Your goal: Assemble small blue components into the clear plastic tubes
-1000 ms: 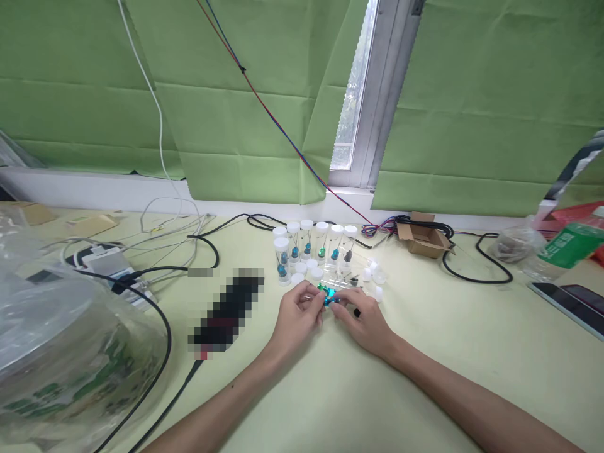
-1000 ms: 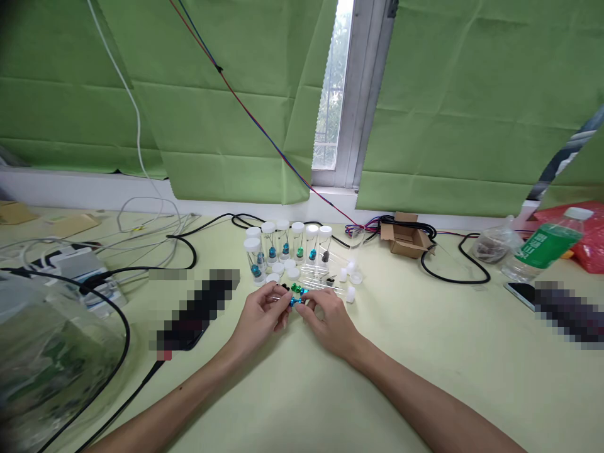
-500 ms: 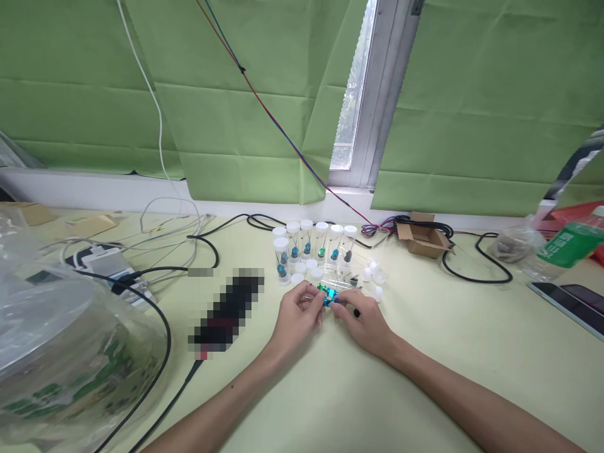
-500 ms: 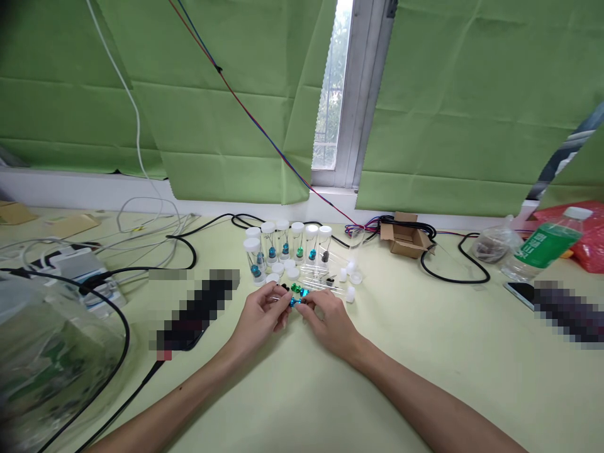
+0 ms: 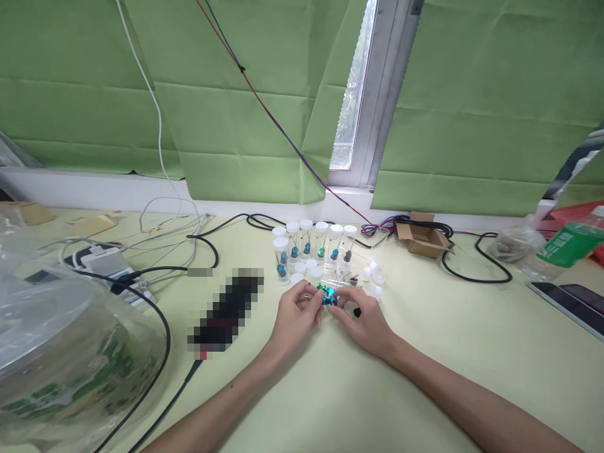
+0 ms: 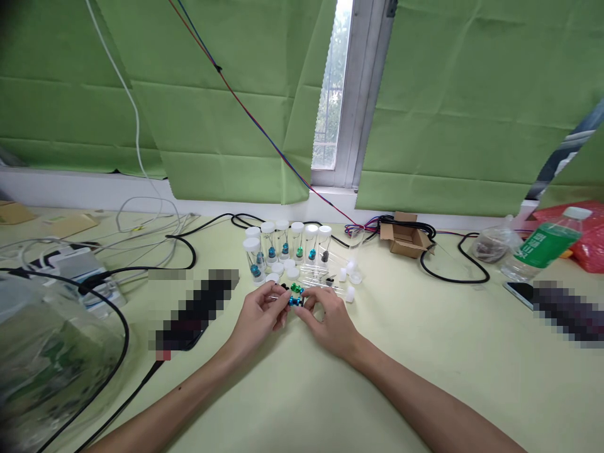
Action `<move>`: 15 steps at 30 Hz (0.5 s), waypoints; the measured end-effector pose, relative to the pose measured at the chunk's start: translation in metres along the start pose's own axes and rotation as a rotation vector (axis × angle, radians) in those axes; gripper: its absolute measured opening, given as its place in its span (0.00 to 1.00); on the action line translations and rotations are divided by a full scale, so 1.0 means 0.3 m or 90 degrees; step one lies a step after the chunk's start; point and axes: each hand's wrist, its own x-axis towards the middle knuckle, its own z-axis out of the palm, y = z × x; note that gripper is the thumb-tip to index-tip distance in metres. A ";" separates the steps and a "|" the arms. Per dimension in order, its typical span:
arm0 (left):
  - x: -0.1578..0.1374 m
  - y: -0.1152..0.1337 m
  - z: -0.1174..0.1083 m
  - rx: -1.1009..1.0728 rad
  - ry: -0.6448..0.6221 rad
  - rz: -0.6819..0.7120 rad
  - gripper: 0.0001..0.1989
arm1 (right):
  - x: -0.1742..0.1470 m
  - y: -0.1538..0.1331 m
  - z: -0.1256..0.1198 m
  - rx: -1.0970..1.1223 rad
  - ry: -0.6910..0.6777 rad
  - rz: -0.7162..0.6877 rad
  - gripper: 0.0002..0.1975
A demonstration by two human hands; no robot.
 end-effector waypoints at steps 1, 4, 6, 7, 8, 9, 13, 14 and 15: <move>0.001 -0.003 -0.002 0.001 0.002 0.000 0.14 | -0.001 0.000 -0.001 0.005 0.003 -0.005 0.07; 0.005 -0.010 -0.005 0.005 -0.001 0.002 0.14 | -0.004 0.004 -0.001 0.012 0.002 -0.018 0.07; 0.006 -0.011 -0.005 0.006 -0.004 0.005 0.14 | -0.005 0.009 0.000 0.009 -0.003 -0.016 0.06; 0.006 -0.010 -0.004 0.006 -0.004 0.007 0.14 | -0.005 0.011 0.001 0.006 -0.007 -0.013 0.05; 0.005 -0.009 -0.003 0.006 -0.004 0.007 0.14 | -0.005 0.012 0.001 0.002 -0.010 -0.011 0.04; 0.004 -0.007 -0.002 0.005 -0.006 0.007 0.14 | -0.005 0.013 0.002 -0.002 -0.013 -0.010 0.04; -0.002 0.001 0.001 0.003 -0.011 -0.002 0.14 | -0.001 0.010 0.002 -0.010 -0.025 -0.004 0.05; -0.003 0.003 0.002 0.002 -0.012 -0.005 0.14 | 0.000 0.009 0.002 -0.010 -0.029 -0.003 0.07; -0.003 0.004 0.002 0.001 -0.014 -0.007 0.15 | 0.001 0.008 0.001 -0.010 -0.033 -0.002 0.10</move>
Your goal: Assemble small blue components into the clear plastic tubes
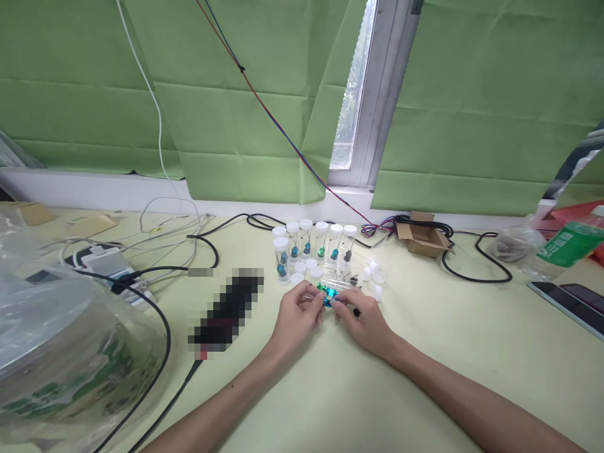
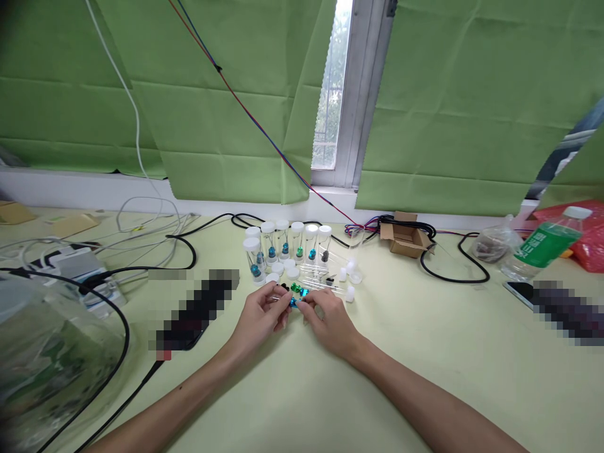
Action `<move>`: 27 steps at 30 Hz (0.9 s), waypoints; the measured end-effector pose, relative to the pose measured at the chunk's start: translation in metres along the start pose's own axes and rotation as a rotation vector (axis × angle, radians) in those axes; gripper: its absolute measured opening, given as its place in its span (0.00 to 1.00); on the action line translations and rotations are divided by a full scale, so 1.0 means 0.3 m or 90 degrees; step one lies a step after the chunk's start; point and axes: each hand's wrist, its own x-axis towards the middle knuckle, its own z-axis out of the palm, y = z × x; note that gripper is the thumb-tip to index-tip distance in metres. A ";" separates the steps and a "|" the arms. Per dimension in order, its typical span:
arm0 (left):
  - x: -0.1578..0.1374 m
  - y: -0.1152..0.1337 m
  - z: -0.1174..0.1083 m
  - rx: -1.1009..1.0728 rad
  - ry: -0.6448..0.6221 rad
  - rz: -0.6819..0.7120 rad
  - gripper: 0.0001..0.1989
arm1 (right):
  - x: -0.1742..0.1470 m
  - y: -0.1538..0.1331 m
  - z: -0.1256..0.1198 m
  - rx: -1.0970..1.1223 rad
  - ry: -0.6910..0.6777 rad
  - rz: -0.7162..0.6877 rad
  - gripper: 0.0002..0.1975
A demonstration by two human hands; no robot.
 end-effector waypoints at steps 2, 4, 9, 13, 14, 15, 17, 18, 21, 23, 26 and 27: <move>0.000 0.001 0.001 -0.001 -0.005 0.001 0.15 | 0.002 -0.001 0.000 -0.001 -0.005 0.001 0.15; 0.001 0.001 0.003 0.000 -0.011 0.004 0.14 | 0.003 -0.001 0.000 -0.003 -0.010 0.000 0.19; 0.002 0.000 0.006 -0.001 -0.008 0.007 0.14 | 0.003 -0.003 0.001 -0.006 -0.019 0.012 0.22; 0.001 -0.011 0.000 0.006 0.022 0.012 0.14 | 0.000 -0.003 0.000 0.007 -0.002 0.030 0.06; 0.002 -0.015 -0.002 0.010 0.029 0.013 0.13 | -0.001 -0.003 0.000 0.010 -0.003 0.028 0.09; 0.003 -0.020 -0.004 0.012 0.033 0.014 0.13 | -0.003 -0.001 0.000 0.013 -0.006 0.025 0.10; 0.006 -0.027 -0.007 0.017 0.032 0.013 0.13 | -0.005 0.002 -0.001 0.014 -0.014 0.022 0.09; 0.008 -0.029 -0.008 0.018 0.030 0.013 0.13 | -0.006 0.004 -0.001 0.012 -0.015 0.022 0.08; 0.009 -0.029 -0.008 0.016 0.024 0.012 0.14 | -0.009 0.007 0.001 0.002 -0.016 0.024 0.06; 0.009 -0.024 -0.007 0.012 0.020 0.013 0.14 | -0.008 0.006 0.001 -0.004 -0.017 0.019 0.05; 0.007 -0.017 -0.005 0.012 0.014 0.014 0.13 | -0.004 0.002 0.001 -0.008 -0.022 0.016 0.05; 0.006 -0.015 -0.004 0.013 0.011 0.013 0.13 | -0.003 0.001 0.001 -0.009 -0.023 0.017 0.06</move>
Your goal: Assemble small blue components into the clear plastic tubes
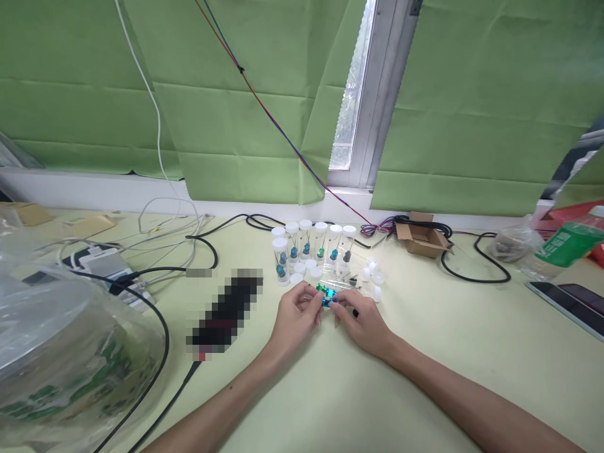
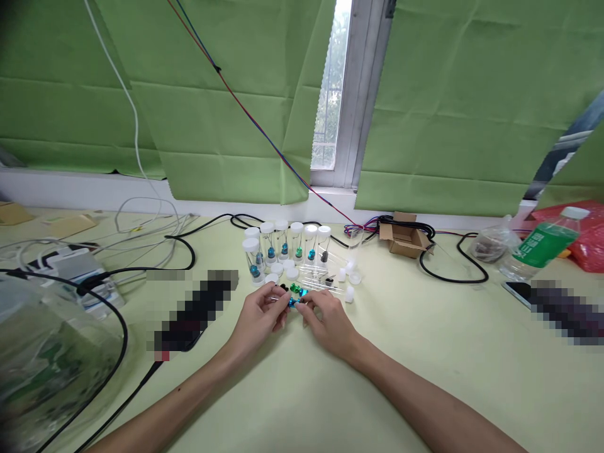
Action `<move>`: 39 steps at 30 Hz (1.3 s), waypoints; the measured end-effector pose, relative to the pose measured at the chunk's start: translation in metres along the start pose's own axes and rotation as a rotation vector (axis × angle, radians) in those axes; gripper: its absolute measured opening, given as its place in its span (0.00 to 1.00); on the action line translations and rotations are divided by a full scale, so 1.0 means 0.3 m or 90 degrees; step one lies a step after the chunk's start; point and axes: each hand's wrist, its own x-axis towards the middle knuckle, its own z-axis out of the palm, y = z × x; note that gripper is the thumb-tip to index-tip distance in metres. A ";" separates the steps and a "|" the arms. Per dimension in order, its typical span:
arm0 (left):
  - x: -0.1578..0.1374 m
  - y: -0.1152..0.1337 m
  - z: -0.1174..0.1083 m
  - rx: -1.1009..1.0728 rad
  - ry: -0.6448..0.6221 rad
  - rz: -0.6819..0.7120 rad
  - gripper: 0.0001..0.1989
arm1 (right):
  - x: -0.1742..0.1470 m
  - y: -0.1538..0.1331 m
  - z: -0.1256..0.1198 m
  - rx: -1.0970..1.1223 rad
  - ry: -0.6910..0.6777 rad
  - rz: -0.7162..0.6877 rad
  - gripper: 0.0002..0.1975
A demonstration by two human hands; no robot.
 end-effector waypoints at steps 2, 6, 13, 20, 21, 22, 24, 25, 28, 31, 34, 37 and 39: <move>-0.002 0.003 0.001 -0.003 -0.008 -0.003 0.14 | 0.002 -0.002 -0.001 -0.001 -0.004 0.003 0.11; -0.007 0.009 0.005 -0.013 -0.015 -0.009 0.14 | 0.005 -0.003 -0.001 -0.004 -0.017 -0.003 0.21; -0.007 0.012 0.004 -0.010 0.000 -0.007 0.14 | 0.004 -0.008 0.000 -0.012 0.008 0.016 0.18; -0.001 0.000 0.000 -0.014 0.010 -0.001 0.14 | -0.004 -0.002 -0.001 0.038 -0.002 0.018 0.08; -0.001 -0.002 0.000 -0.015 0.009 -0.001 0.14 | -0.004 -0.002 -0.001 0.039 -0.005 0.019 0.08; -0.001 -0.003 0.000 -0.016 0.010 0.000 0.14 | -0.004 -0.002 -0.001 0.038 -0.007 0.020 0.07; -0.001 -0.003 0.001 -0.014 0.010 0.002 0.15 | -0.003 -0.001 0.000 0.030 -0.009 0.017 0.06; -0.001 -0.002 0.001 -0.012 0.009 0.002 0.15 | -0.002 -0.001 0.001 0.024 -0.009 0.014 0.06; -0.001 0.002 0.003 -0.013 0.003 -0.001 0.15 | -0.001 0.001 0.003 0.010 -0.007 0.010 0.05; -0.003 0.008 0.004 -0.014 0.002 -0.005 0.15 | -0.001 0.002 0.003 0.004 -0.010 0.013 0.08; -0.006 0.010 0.005 -0.013 -0.005 -0.008 0.15 | -0.002 0.000 0.001 0.000 -0.012 0.015 0.12; -0.009 0.011 0.006 -0.021 -0.013 -0.011 0.15 | 0.001 -0.004 -0.001 -0.015 -0.016 0.006 0.19; -0.011 0.012 0.007 -0.025 -0.016 -0.012 0.15 | 0.003 -0.006 -0.002 -0.026 -0.020 0.003 0.23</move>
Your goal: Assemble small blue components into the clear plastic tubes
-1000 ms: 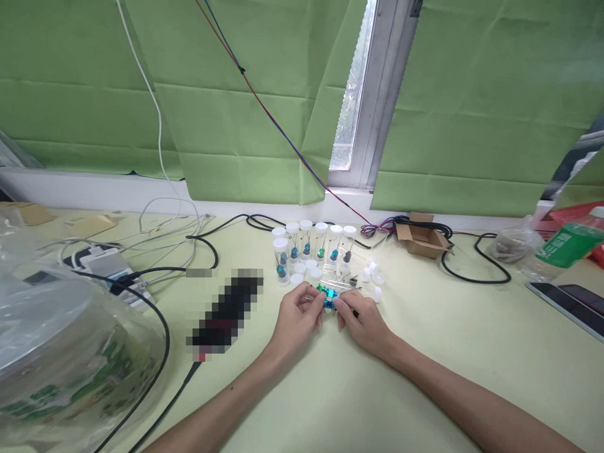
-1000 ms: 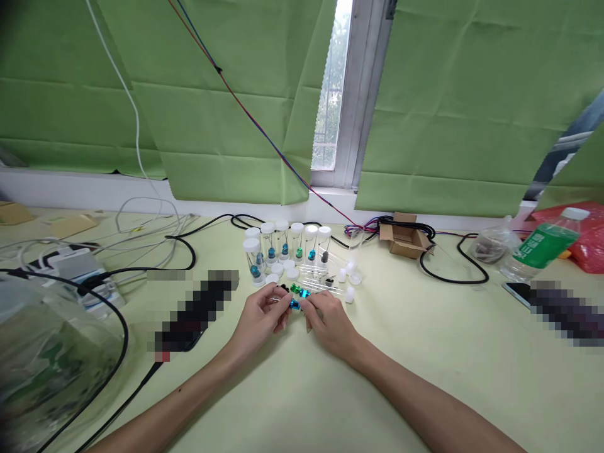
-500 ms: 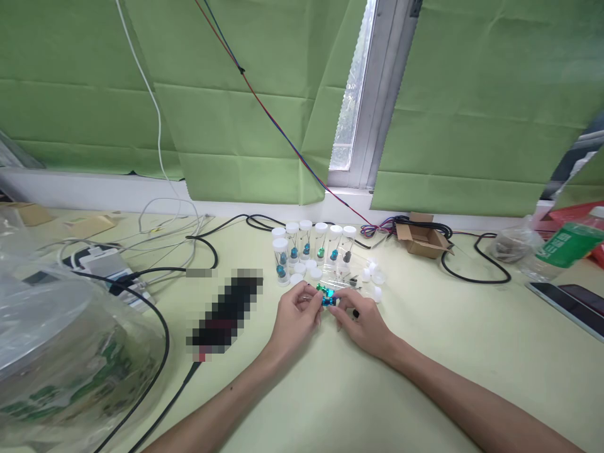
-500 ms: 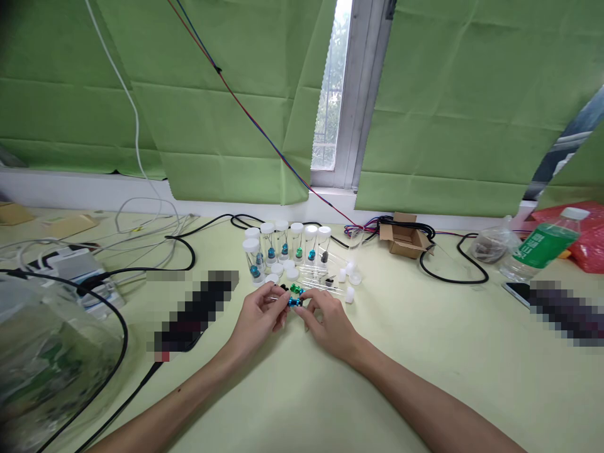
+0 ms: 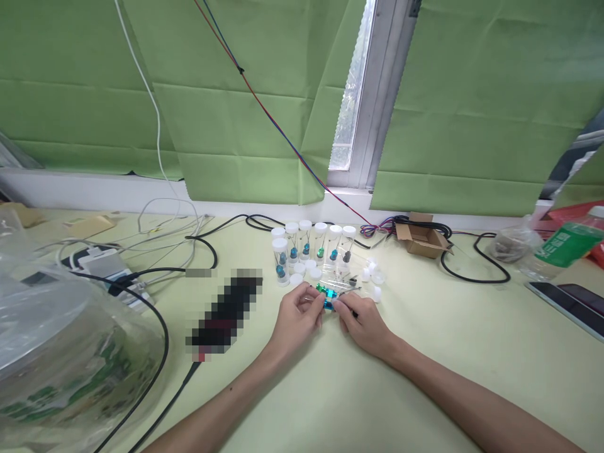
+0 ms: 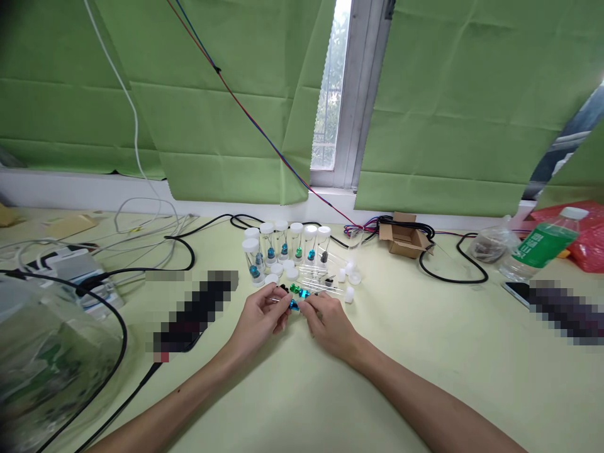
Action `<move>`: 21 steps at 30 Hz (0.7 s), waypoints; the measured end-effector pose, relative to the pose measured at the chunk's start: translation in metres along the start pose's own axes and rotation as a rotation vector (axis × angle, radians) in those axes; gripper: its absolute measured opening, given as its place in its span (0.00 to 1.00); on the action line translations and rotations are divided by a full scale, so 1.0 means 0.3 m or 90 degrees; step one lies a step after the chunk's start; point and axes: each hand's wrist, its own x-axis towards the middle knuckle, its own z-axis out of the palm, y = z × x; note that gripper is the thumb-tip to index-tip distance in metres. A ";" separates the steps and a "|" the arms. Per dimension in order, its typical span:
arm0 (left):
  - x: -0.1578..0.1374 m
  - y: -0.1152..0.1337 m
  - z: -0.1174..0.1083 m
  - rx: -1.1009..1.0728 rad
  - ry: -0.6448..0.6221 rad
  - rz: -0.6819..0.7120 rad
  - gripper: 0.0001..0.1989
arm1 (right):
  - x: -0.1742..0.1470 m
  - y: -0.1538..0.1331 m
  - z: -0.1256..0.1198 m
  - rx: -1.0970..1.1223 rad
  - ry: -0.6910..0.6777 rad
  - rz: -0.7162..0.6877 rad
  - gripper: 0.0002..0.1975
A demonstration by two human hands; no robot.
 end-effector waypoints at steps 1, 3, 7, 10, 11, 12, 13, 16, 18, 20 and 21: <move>-0.001 0.001 0.001 0.000 -0.001 -0.001 0.15 | 0.001 -0.001 0.000 -0.004 0.000 0.002 0.23; -0.001 0.003 0.002 0.002 0.002 0.003 0.15 | 0.003 -0.004 -0.001 -0.006 0.002 0.011 0.24; 0.003 0.002 -0.002 -0.002 0.044 0.013 0.14 | -0.001 -0.003 0.000 0.036 0.016 0.036 0.13; 0.007 -0.002 -0.005 -0.008 0.057 0.012 0.14 | -0.007 0.004 0.002 0.073 0.015 0.027 0.09; 0.007 -0.004 -0.006 -0.006 0.054 0.011 0.14 | -0.008 0.006 0.002 0.077 0.012 0.021 0.10; 0.008 -0.006 -0.007 -0.003 0.051 0.010 0.14 | -0.009 0.008 0.003 0.079 0.009 0.018 0.09; 0.009 -0.008 -0.007 0.000 0.047 0.010 0.14 | -0.009 0.009 0.003 0.080 0.006 0.018 0.09; 0.009 -0.013 -0.006 0.006 0.038 0.010 0.13 | -0.008 0.007 0.002 0.080 -0.004 0.030 0.07; 0.008 -0.016 -0.006 0.009 0.033 0.010 0.13 | -0.007 0.005 0.002 0.074 -0.008 0.034 0.06; 0.007 -0.018 -0.007 0.010 0.028 0.011 0.13 | -0.006 0.003 0.002 0.068 -0.008 0.035 0.06; 0.007 -0.018 -0.007 0.011 0.025 0.012 0.13 | -0.006 0.003 0.002 0.065 -0.007 0.033 0.06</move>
